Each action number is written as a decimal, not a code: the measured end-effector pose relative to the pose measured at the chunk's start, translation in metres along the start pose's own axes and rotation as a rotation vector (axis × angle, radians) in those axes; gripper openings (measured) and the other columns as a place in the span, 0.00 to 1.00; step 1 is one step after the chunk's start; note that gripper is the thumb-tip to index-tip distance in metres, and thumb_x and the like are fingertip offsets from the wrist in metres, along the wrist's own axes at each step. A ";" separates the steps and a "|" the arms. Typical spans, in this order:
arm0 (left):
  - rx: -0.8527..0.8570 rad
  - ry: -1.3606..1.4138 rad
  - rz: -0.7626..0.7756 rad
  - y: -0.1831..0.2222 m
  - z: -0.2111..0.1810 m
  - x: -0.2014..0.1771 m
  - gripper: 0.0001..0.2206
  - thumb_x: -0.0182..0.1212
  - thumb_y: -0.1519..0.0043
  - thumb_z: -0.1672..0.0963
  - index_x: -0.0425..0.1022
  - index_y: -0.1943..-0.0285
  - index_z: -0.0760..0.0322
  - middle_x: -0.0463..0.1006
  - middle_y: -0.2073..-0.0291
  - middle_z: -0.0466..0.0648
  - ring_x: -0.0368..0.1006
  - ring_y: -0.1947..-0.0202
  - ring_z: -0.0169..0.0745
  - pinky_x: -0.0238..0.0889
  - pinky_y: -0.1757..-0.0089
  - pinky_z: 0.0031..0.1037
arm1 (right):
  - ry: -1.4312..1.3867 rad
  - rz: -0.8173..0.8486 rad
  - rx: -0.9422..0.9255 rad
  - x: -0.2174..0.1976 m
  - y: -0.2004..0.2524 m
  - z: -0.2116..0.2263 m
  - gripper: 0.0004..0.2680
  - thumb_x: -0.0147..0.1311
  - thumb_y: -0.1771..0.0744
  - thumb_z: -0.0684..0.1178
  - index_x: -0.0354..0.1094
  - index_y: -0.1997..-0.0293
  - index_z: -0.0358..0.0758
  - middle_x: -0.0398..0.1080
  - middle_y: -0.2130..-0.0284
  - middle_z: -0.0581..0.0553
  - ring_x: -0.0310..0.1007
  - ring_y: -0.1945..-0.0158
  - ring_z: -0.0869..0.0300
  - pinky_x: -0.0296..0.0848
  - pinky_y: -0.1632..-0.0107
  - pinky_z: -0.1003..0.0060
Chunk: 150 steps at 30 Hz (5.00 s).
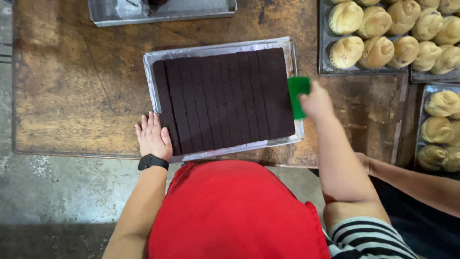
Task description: The person cuts a sheet of brownies into smaller rectangles using a green plastic scraper on a metal tray.
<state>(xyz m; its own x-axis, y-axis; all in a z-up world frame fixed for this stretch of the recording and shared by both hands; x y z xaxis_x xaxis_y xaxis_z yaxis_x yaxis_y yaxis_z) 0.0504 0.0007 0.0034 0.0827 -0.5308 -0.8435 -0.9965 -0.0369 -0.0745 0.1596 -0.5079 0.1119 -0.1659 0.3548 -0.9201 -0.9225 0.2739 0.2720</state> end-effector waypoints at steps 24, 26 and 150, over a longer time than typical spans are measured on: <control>0.011 -0.024 0.021 0.000 0.006 0.008 0.27 0.47 0.32 0.54 0.62 0.25 0.74 0.62 0.26 0.61 0.51 0.24 0.68 0.35 0.30 0.57 | 0.073 -0.007 -0.085 -0.006 0.104 0.052 0.17 0.53 0.34 0.48 0.61 0.40 0.33 0.74 0.67 0.25 0.75 0.61 0.31 0.73 0.56 0.39; 0.011 -0.011 0.023 0.000 0.006 0.008 0.27 0.46 0.32 0.54 0.61 0.24 0.75 0.62 0.26 0.62 0.51 0.24 0.68 0.35 0.30 0.57 | 0.083 0.001 -0.076 -0.005 0.104 0.051 0.18 0.54 0.34 0.49 0.61 0.40 0.33 0.74 0.67 0.25 0.75 0.61 0.31 0.73 0.56 0.39; -0.016 -0.017 0.022 0.002 -0.001 -0.001 0.26 0.48 0.32 0.54 0.62 0.25 0.73 0.63 0.27 0.61 0.53 0.25 0.66 0.37 0.30 0.56 | 0.169 0.075 -0.078 0.037 0.005 0.075 0.15 0.57 0.35 0.46 0.62 0.46 0.30 0.72 0.53 0.23 0.72 0.47 0.32 0.71 0.45 0.43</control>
<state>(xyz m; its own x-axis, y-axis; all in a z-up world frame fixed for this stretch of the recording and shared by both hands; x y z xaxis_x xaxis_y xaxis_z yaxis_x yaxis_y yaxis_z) 0.0482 0.0003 0.0044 0.0604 -0.5168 -0.8540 -0.9981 -0.0385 -0.0472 0.1747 -0.4261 0.1007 -0.2856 0.2146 -0.9340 -0.9284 0.1798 0.3252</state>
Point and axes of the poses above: each hand's wrist, its own y-axis away from the middle knuckle, its own x-axis out of the palm, z = x × y, the point moved 5 cm from there along -y, towards the middle knuckle
